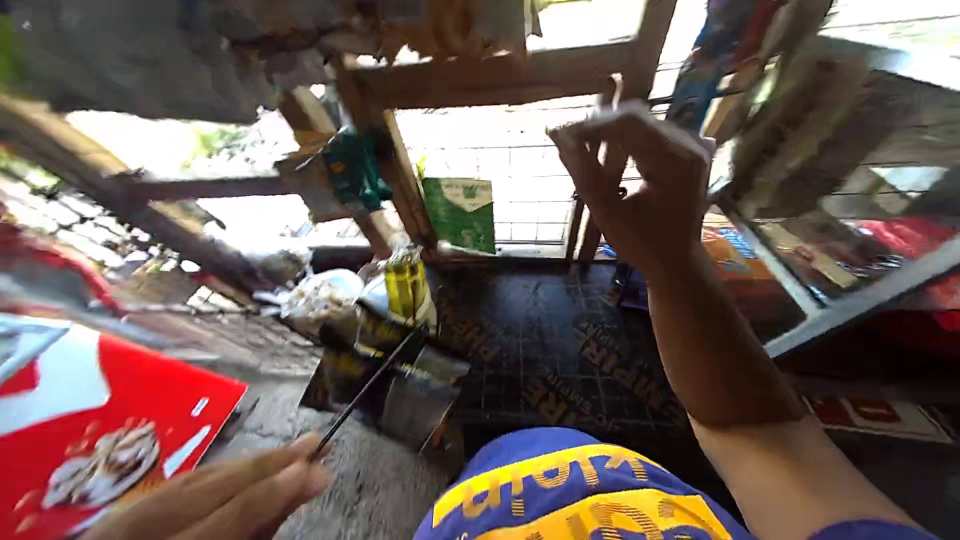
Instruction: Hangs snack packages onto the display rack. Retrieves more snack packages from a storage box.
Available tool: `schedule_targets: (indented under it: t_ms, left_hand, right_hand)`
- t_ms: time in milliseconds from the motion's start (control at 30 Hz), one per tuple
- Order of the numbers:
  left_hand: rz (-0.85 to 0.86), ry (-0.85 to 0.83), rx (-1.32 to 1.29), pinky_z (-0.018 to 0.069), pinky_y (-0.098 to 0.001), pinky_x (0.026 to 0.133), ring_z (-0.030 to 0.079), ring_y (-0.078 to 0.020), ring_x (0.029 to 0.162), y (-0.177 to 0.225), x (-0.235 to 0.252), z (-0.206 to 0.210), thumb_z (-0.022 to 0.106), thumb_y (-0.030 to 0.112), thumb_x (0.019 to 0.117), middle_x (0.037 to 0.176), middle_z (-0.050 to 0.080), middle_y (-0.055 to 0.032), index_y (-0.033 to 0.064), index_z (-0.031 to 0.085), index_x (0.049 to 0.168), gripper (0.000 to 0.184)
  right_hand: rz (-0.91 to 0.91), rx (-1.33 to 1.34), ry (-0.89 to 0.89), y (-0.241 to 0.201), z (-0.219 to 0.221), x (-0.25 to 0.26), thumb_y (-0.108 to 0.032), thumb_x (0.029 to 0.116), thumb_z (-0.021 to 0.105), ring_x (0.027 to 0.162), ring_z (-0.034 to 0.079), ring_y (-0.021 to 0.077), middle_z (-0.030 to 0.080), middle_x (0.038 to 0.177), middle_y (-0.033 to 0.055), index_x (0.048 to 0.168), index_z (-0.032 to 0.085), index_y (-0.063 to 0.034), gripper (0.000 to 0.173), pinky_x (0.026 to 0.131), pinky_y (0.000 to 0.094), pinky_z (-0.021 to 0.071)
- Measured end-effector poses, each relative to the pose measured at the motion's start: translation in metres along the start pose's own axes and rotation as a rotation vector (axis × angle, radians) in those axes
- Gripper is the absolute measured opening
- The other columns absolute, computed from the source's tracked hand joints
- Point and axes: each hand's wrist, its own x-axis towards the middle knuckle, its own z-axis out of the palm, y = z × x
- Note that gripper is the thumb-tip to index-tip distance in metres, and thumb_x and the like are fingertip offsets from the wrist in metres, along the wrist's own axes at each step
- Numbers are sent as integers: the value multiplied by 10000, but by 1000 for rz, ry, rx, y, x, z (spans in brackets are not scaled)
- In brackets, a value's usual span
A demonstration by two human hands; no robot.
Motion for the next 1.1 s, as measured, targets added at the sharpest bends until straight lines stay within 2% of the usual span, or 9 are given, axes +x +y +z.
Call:
schedule_targets:
  t_ms: [100, 200, 400, 567, 700, 800, 933, 1000, 1100]
  left_hand:
    - [120, -4, 117, 600, -240, 872, 724, -111, 1021, 3, 23, 20, 652, 133, 1009, 1070, 749, 0, 110, 687, 1076, 79]
    - [233, -8, 126, 606, -250, 878, 732, -134, 1021, 8, 42, 37, 649, 107, 1006, 1068, 755, -19, 87, 681, 1068, 73]
    - [292, 42, 105, 588, -216, 904, 709, -78, 1054, 22, 77, 84, 644, 157, 1018, 1099, 730, 44, 127, 673, 1080, 75]
    - [301, 170, 29, 631, -245, 853, 734, -107, 1009, 22, 104, 127, 684, 148, 992, 1092, 741, 45, 140, 686, 1085, 93]
    - [326, 302, 78, 643, -264, 773, 749, -116, 910, 20, 136, 155, 717, 159, 972, 1001, 756, 27, 145, 708, 1050, 80]
    - [407, 373, 118, 650, -293, 800, 754, -136, 947, 13, 168, 171, 715, 136, 970, 1031, 762, 12, 119, 702, 1052, 84]
    - [485, 427, 152, 623, -265, 849, 732, -98, 968, 6, 218, 188, 712, 76, 965, 1030, 752, -16, 55, 690, 1059, 99]
    - [500, 460, 180, 623, -282, 843, 740, -117, 948, 3, 241, 195, 731, 56, 947, 999, 762, -57, 18, 701, 1033, 99]
    - [486, 477, 280, 600, -262, 792, 737, -123, 885, 0, 270, 205, 733, 66, 946, 963, 763, -124, -32, 719, 988, 108]
  right_hand:
    - [103, 139, -93, 7, 9, -63, -167, 1008, 606, 936, 711, 128, 762, 1029, 93, 1034, 743, -14, 207, 821, 336, 580]
    - [189, 239, -144, 11, 12, -101, -161, 1003, 607, 955, 723, 114, 755, 1023, 75, 1017, 727, -9, 194, 854, 307, 606]
    - [318, 379, -90, 14, -8, -141, -142, 989, 618, 975, 704, 58, 748, 1018, 25, 1025, 730, -28, 164, 888, 285, 597]
    - [435, 373, -129, 21, -32, -201, -191, 1033, 582, 988, 712, 69, 758, 1034, 61, 1051, 734, -20, 230, 896, 263, 591]
    - [597, 316, -195, 21, -49, -261, -196, 1008, 602, 942, 716, 61, 763, 1015, 52, 1045, 758, -34, 228, 865, 235, 590]
    - [651, 317, -232, 24, -54, -301, -206, 1001, 613, 893, 715, 51, 763, 979, 46, 1019, 765, -46, 222, 830, 220, 590]
    - [623, 294, -293, 36, -59, -334, -198, 987, 618, 910, 725, 82, 772, 971, 55, 994, 772, -53, 212, 855, 243, 585]
    - [631, 319, -321, 40, -61, -334, -172, 981, 631, 926, 731, 98, 776, 977, 67, 994, 775, -41, 195, 876, 259, 584]
    - [651, 351, -389, 39, -62, -329, -163, 972, 647, 941, 736, 168, 781, 989, 73, 1004, 783, -46, 181, 875, 387, 574]
